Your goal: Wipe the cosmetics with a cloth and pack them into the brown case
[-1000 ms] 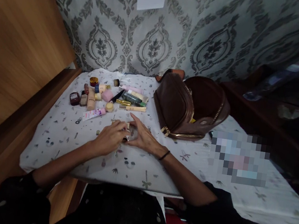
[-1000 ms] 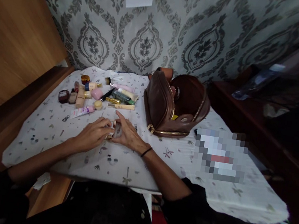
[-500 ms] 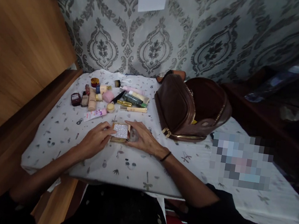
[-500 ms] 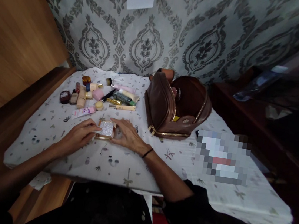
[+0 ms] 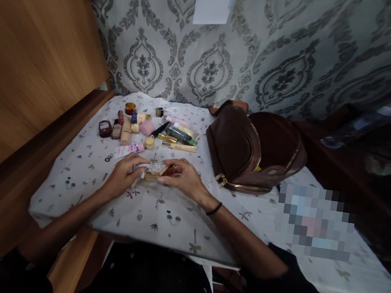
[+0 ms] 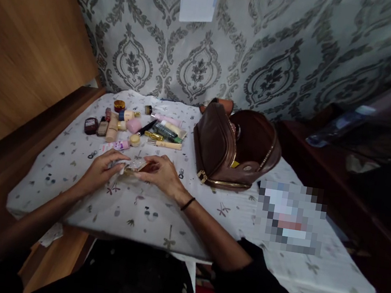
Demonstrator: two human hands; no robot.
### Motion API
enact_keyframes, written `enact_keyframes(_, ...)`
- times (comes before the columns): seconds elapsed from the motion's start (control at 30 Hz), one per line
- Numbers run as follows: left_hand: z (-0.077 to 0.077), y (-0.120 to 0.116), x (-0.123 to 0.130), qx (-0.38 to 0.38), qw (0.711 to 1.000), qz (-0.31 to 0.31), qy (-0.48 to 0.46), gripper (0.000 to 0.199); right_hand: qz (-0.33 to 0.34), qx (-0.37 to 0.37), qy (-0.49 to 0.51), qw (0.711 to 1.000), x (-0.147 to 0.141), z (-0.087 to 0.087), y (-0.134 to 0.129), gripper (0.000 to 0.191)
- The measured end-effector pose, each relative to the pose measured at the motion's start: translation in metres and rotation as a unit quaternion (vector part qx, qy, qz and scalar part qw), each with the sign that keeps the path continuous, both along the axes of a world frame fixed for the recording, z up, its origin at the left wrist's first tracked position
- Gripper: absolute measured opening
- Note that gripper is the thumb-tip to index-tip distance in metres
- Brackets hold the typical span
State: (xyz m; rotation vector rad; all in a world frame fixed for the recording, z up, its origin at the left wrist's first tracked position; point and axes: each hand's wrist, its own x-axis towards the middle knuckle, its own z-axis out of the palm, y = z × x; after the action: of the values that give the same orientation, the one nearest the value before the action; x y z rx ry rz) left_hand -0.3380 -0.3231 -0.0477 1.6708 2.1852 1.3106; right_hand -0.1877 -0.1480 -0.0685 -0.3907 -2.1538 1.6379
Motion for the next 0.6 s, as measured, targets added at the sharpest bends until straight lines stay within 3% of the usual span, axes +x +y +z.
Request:
enact_keyframes(0.07,-0.006,0.003,0.001,0.012,1.0,0.008,-0.015,0.024,0.037,-0.037,0.013,0.999,0.001,0.0,-0.004,0.063)
enact_keyframes(0.13,-0.01,0.005,0.002,0.022,0.999,0.014,-0.028,0.024,0.072,-0.026,0.023,0.997,0.004,0.0,-0.008,0.062)
enact_keyframes(0.27,-0.012,0.008,0.003,0.029,0.997,0.021,-0.061,0.024,0.058,0.12,0.027,0.991,0.008,0.0,-0.013,0.047)
enact_keyframes(0.4,-0.009,0.006,-0.002,0.031,0.992,0.046,-0.114,0.023,0.018,0.252,0.037,0.967,0.007,-0.002,-0.009,0.029)
enact_keyframes(0.5,-0.008,0.001,-0.009,0.04,0.982,0.092,-0.157,0.025,0.007,0.259,0.064,0.964,0.009,0.001,-0.004,0.018)
enact_keyframes(0.6,-0.009,-0.003,-0.014,0.029,0.969,0.134,-0.205,0.033,-0.035,0.219,0.085,0.971,0.013,0.006,0.0,0.021)
